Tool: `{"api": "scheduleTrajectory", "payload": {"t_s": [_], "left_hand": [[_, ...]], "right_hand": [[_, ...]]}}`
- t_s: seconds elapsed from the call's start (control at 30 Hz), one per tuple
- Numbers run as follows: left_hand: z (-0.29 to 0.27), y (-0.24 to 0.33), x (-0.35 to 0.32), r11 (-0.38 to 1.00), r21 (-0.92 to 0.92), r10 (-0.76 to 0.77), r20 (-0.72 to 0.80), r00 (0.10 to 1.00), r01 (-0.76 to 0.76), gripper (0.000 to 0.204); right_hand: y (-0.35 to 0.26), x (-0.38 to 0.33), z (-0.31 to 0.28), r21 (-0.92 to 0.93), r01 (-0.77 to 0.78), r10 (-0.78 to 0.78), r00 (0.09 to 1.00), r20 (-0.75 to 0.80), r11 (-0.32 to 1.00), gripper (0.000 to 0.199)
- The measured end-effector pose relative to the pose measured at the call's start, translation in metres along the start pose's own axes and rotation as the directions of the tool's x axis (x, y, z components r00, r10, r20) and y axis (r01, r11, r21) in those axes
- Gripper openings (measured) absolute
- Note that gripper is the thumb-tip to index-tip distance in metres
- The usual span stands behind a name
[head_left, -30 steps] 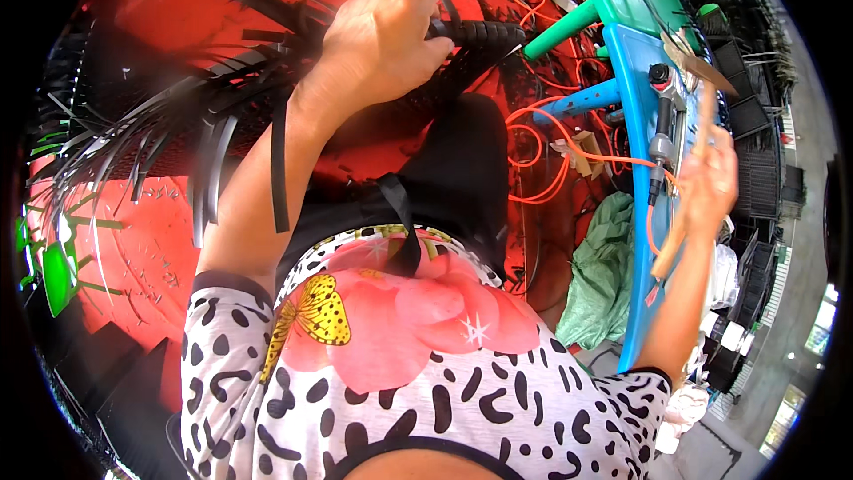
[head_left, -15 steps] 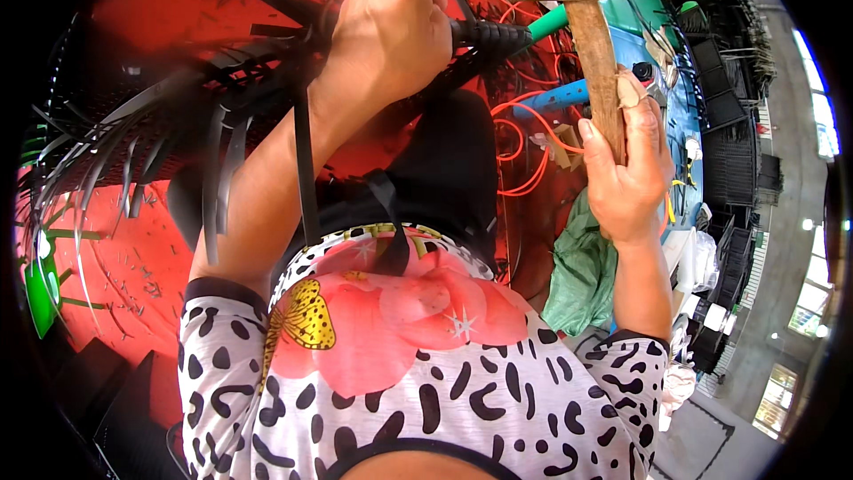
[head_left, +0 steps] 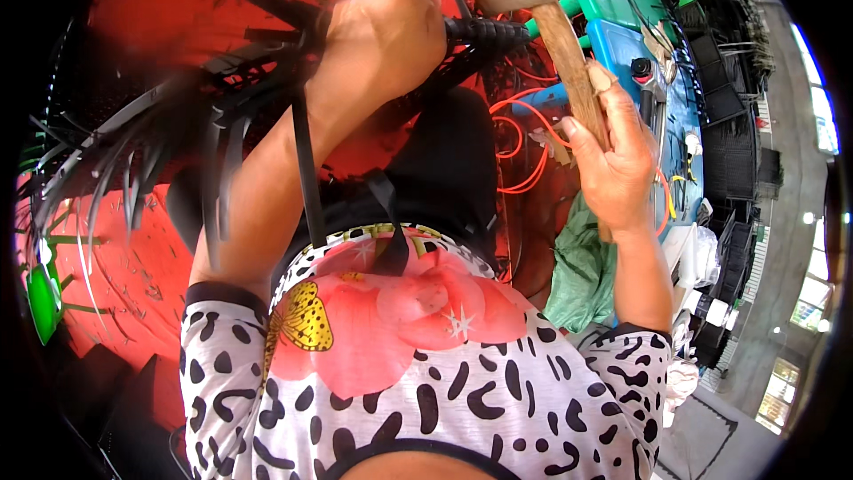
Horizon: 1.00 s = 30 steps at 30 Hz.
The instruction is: The person weaves black plastic strips through a pre-drilled mesh panel by hand, using a nail gun and a hammer to secure some strips and pliers to trim them.
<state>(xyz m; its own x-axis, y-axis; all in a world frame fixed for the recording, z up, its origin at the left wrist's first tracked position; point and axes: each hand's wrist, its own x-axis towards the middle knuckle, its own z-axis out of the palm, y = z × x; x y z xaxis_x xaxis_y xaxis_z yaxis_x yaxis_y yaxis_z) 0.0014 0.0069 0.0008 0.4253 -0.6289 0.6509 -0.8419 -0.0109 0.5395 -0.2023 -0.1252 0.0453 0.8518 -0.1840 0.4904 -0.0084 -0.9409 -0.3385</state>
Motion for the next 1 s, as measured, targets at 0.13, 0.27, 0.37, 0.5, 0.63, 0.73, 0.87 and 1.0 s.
{"api": "scheduleTrajectory", "payload": {"t_s": [0.13, 0.27, 0.37, 0.5, 0.63, 0.73, 0.87, 1.0], "left_hand": [[0.015, -0.004, 0.005, 0.955, 0.158, -0.265, 0.062, 0.962, 0.252, 0.035], [0.017, -0.012, 0.004, 0.951, 0.211, -0.263, 0.158, 0.952, 0.228, 0.037], [0.017, -0.013, 0.007, 0.954, 0.072, -0.3, 0.175, 0.938, 0.291, 0.045], [0.013, -0.005, 0.008, 0.952, -0.072, -0.283, 0.172, 0.943, 0.299, 0.05], [0.013, -0.007, 0.003, 0.955, -0.102, -0.267, 0.12, 0.956, 0.279, 0.055], [0.011, -0.007, 0.003, 0.924, -0.188, -0.316, 0.122, 0.941, 0.334, 0.059], [0.006, -0.007, 0.004, 0.906, -0.169, -0.37, 0.136, 0.919, 0.389, 0.06], [0.008, -0.01, 0.005, 0.878, -0.252, -0.379, 0.153, 0.912, 0.407, 0.061]], "right_hand": [[0.016, -0.024, -0.011, 0.599, -0.329, 0.476, 0.874, -0.1, 0.73, 0.053], [0.077, -0.068, -0.034, 0.651, -0.425, 0.654, 0.742, -0.148, 0.629, 0.049], [0.119, -0.107, -0.064, 0.53, -0.631, 0.818, 0.506, -0.272, 0.566, 0.043], [0.207, -0.191, -0.108, 0.329, -0.861, 0.864, 0.213, -0.456, 0.387, 0.035], [0.238, -0.237, -0.144, 0.208, -0.961, 0.918, 0.09, -0.387, 0.182, 0.029], [0.29, -0.305, -0.15, 0.348, -0.83, 0.89, 0.343, -0.301, 0.437, 0.044], [0.298, -0.302, -0.152, 0.023, -0.878, 0.823, 0.439, -0.36, 0.478, 0.027], [0.329, -0.304, -0.177, -0.587, -0.782, 0.689, 0.543, -0.479, 0.209, 0.028]]}}
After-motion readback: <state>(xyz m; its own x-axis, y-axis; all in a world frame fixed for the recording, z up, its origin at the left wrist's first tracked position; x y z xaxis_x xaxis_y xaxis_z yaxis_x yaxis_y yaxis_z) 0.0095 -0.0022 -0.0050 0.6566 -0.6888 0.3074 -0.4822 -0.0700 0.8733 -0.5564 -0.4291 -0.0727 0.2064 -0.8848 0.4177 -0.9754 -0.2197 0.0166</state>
